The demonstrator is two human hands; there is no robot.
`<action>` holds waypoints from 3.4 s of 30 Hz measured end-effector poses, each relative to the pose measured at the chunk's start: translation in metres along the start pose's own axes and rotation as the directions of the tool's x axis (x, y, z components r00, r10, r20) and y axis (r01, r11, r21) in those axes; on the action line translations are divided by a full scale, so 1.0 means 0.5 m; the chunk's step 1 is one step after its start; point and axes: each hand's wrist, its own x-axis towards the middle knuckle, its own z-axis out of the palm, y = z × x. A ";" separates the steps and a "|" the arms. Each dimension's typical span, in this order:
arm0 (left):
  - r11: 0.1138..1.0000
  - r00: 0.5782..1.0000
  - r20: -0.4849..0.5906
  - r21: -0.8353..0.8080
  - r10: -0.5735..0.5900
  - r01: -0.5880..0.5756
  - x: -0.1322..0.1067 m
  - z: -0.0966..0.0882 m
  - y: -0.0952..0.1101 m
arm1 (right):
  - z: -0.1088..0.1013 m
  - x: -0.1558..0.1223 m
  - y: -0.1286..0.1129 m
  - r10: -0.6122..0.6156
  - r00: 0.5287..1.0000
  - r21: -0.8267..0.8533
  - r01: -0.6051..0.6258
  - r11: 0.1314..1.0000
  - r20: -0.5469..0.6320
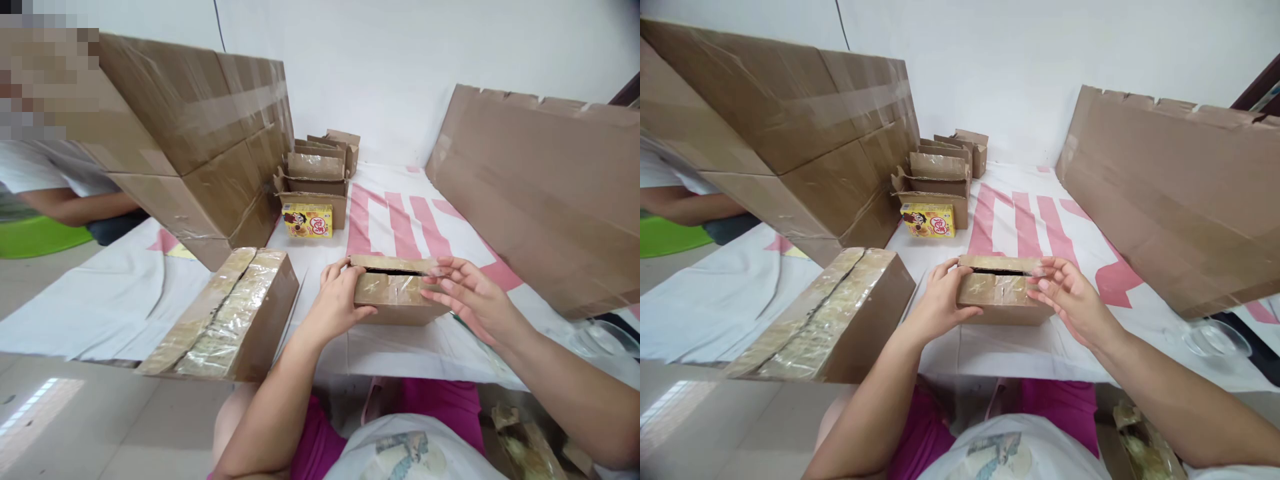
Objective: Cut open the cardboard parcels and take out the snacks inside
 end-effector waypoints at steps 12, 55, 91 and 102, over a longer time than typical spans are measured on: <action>0.999 1.000 0.011 -0.044 0.014 -0.014 0.002 -0.003 0.001 | 0.004 0.017 0.007 -0.001 1.000 0.046 -0.001 0.999 0.031; 0.996 0.998 0.070 -0.091 0.007 0.000 0.002 0.000 0.002 | -0.008 0.108 0.039 -0.370 0.927 -0.489 0.353 0.798 0.064; 0.997 0.994 0.091 -0.052 0.063 -0.058 0.006 0.001 0.005 | -0.086 0.076 -0.032 -0.499 0.855 -0.477 0.382 0.791 -0.144; 0.991 0.992 0.025 0.039 0.127 -0.127 0.007 0.000 0.008 | -0.310 -0.161 0.119 -0.028 0.994 -0.967 0.110 0.228 0.106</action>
